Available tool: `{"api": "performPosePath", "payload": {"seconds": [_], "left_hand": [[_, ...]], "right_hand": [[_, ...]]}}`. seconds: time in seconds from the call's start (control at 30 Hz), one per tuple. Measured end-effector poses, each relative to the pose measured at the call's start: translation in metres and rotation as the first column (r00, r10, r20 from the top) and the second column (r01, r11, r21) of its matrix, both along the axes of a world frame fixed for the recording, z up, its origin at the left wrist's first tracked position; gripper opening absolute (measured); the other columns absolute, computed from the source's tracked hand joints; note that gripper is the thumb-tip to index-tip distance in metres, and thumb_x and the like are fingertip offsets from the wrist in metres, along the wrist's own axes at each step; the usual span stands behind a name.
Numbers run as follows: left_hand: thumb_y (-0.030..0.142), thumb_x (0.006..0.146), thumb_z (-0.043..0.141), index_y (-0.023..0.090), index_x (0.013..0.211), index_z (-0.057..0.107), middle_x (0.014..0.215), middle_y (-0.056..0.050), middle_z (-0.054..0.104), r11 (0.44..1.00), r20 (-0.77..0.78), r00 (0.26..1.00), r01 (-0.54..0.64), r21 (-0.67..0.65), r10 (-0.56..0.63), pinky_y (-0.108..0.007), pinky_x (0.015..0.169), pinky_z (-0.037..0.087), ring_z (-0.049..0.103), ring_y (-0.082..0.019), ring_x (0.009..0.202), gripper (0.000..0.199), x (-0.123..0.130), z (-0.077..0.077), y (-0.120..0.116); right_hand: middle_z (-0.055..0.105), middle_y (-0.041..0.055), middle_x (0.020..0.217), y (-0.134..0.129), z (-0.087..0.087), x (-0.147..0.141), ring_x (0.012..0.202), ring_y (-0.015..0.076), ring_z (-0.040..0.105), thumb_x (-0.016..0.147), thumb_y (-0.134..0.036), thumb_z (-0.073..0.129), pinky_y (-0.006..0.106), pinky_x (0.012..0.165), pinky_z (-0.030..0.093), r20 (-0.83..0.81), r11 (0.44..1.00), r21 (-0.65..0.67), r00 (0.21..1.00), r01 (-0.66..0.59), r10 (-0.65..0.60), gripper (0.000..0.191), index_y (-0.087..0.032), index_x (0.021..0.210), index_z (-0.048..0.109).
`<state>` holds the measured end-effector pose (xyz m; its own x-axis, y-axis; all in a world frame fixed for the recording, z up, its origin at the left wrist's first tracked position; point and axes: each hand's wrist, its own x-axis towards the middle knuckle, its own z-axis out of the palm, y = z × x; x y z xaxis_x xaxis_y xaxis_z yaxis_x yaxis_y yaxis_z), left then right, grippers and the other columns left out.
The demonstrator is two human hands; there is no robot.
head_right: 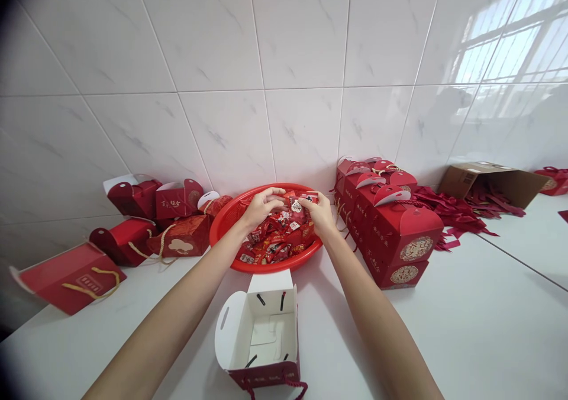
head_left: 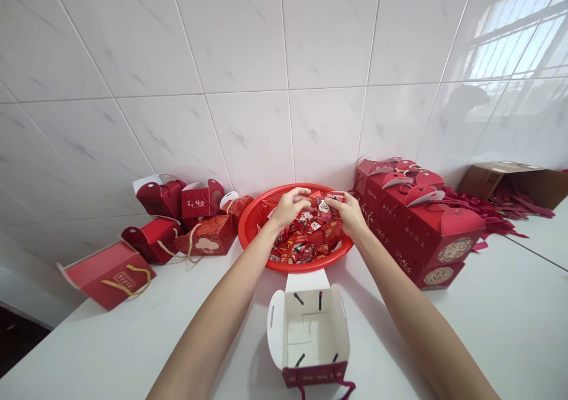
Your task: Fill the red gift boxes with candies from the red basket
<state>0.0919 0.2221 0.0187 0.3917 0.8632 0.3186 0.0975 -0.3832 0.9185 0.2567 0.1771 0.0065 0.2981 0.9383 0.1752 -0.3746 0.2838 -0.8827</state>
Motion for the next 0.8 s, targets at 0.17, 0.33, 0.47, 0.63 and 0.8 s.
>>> {"api": "performPosePath", "payload": {"seconds": [0.17,0.33,0.47,0.63,0.8], "left_hand": [[0.019,0.068,0.068,0.016,0.092,0.071,0.088,-0.004,0.074,0.958,-0.582,0.768,0.274,-0.078,-0.267,-0.029,0.076,0.053,0.069,-0.022,0.083,0.024,0.008,-0.010,-0.012],[0.021,0.065,0.074,0.016,0.082,0.070,0.069,-0.001,0.069,0.928,-0.844,0.422,0.309,-0.209,-0.331,-0.027,0.061,0.047,0.064,-0.020,0.068,0.018,0.020,-0.017,-0.025],[0.021,0.063,0.073,0.017,0.069,0.067,0.067,-0.001,0.067,0.944,-0.872,0.390,0.258,-0.206,-0.297,-0.027,0.059,0.044,0.062,-0.020,0.065,0.010,0.019,-0.013,-0.025],[0.021,0.059,0.074,0.017,0.071,0.066,0.071,0.000,0.067,0.977,-0.759,0.628,0.209,-0.047,-0.171,-0.026,0.060,0.043,0.061,-0.019,0.069,0.014,0.008,-0.002,-0.018],[0.029,0.061,0.078,0.016,0.067,0.065,0.067,0.000,0.066,0.986,-0.522,0.850,0.140,0.092,-0.072,-0.028,0.067,0.047,0.061,-0.018,0.070,0.020,0.000,0.009,-0.016]], "right_hand": [[0.068,-0.0030,0.067,0.001,0.000,0.002,0.063,0.0156,0.062,0.049,-0.029,0.080,0.029,0.062,0.052,-0.050,0.993,0.011,0.992,0.118,-0.117,0.034,-0.019,0.075,0.062],[0.067,-0.0033,0.067,0.002,-0.001,0.001,0.063,0.0161,0.063,0.048,-0.031,0.083,0.030,0.063,0.052,-0.024,0.995,0.017,0.995,0.093,-0.093,0.038,-0.019,0.076,0.061],[0.067,-0.0033,0.067,0.002,-0.002,0.000,0.063,0.0159,0.063,0.048,-0.031,0.082,0.029,0.064,0.052,-0.014,0.996,0.022,0.996,0.091,-0.091,0.037,-0.019,0.076,0.061],[0.068,-0.0031,0.067,0.000,0.000,0.000,0.062,0.0154,0.062,0.049,-0.032,0.083,0.029,0.063,0.052,-0.031,0.995,0.040,0.996,0.086,-0.085,0.037,-0.019,0.076,0.061],[0.067,-0.0029,0.066,-0.002,0.004,-0.001,0.060,0.0137,0.060,0.049,-0.035,0.084,0.027,0.059,0.050,-0.044,0.995,0.060,0.996,0.077,-0.075,0.037,-0.018,0.074,0.062]]}}
